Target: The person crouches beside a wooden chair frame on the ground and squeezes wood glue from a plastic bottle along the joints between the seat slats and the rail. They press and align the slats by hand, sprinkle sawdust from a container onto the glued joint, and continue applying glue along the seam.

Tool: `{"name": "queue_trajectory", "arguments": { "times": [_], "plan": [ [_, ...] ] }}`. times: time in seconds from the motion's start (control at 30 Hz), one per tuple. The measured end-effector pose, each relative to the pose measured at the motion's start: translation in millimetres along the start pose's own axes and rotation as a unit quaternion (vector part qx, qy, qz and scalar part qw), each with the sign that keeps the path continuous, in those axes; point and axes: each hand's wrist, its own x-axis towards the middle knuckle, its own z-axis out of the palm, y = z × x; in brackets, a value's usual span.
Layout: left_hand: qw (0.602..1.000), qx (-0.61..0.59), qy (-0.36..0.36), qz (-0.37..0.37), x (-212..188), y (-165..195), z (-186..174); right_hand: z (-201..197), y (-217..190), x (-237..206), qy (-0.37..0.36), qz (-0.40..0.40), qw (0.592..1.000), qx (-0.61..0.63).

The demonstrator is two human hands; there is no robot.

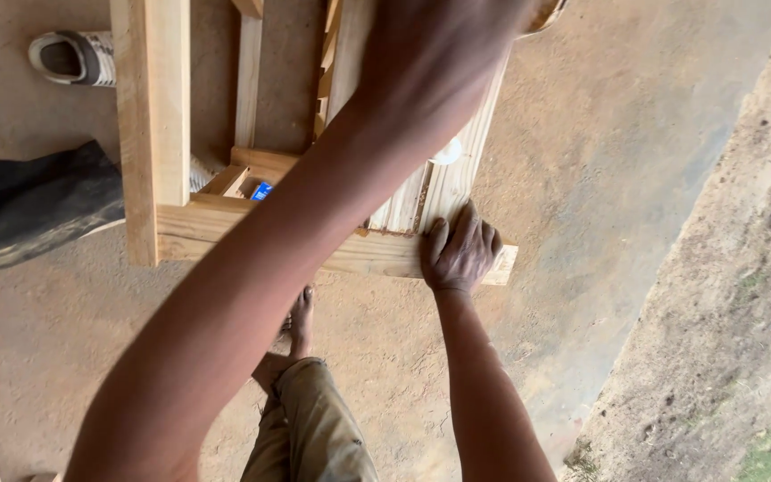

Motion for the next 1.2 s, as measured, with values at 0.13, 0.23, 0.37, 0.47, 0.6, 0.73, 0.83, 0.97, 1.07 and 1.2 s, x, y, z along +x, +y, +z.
{"name": "queue_trajectory", "arguments": {
  "times": [0.13, 0.23, 0.37, 0.47, 0.6, 0.73, 0.83, 0.97, 1.07, 1.2],
  "plan": [
    [0.99, 0.004, 0.045, -0.136, -129, -10, -26, 2, 1, -5, 0.013, -0.011, 1.0, -0.003],
    [0.975, 0.031, -0.059, -0.211, -229, -3, -25, 1, 1, -6, 0.007, -0.015, 1.0, 0.007],
    [0.958, 0.095, -0.131, -0.235, -298, 17, -9, -2, 0, -6, -0.004, -0.006, 1.0, 0.013],
    [0.962, 0.117, -0.106, -0.222, -306, 24, 2, -4, -1, -6, 0.01, -0.024, 1.0, 0.008],
    [0.975, 0.114, -0.063, -0.178, -296, 23, 20, -5, -1, -7, 0.005, -0.02, 1.0, 0.013],
    [0.976, 0.096, -0.053, -0.19, -291, 21, 27, -6, 1, -10, 0.006, -0.021, 1.0, 0.015],
    [0.968, 0.087, -0.027, -0.233, -297, 22, 17, -6, 1, -10, 0.008, -0.025, 0.999, 0.017],
    [0.952, 0.067, -0.025, -0.299, -303, 21, 0, -8, 0, -11, 0.013, -0.026, 0.999, 0.02],
    [0.946, 0.068, -0.051, -0.312, -300, 17, 3, -10, 0, -12, 0.017, -0.035, 0.999, 0.015],
    [0.937, 0.089, -0.081, -0.328, -289, 11, 17, -10, 2, -12, 0.013, -0.033, 0.999, 0.017]
  ]
}}
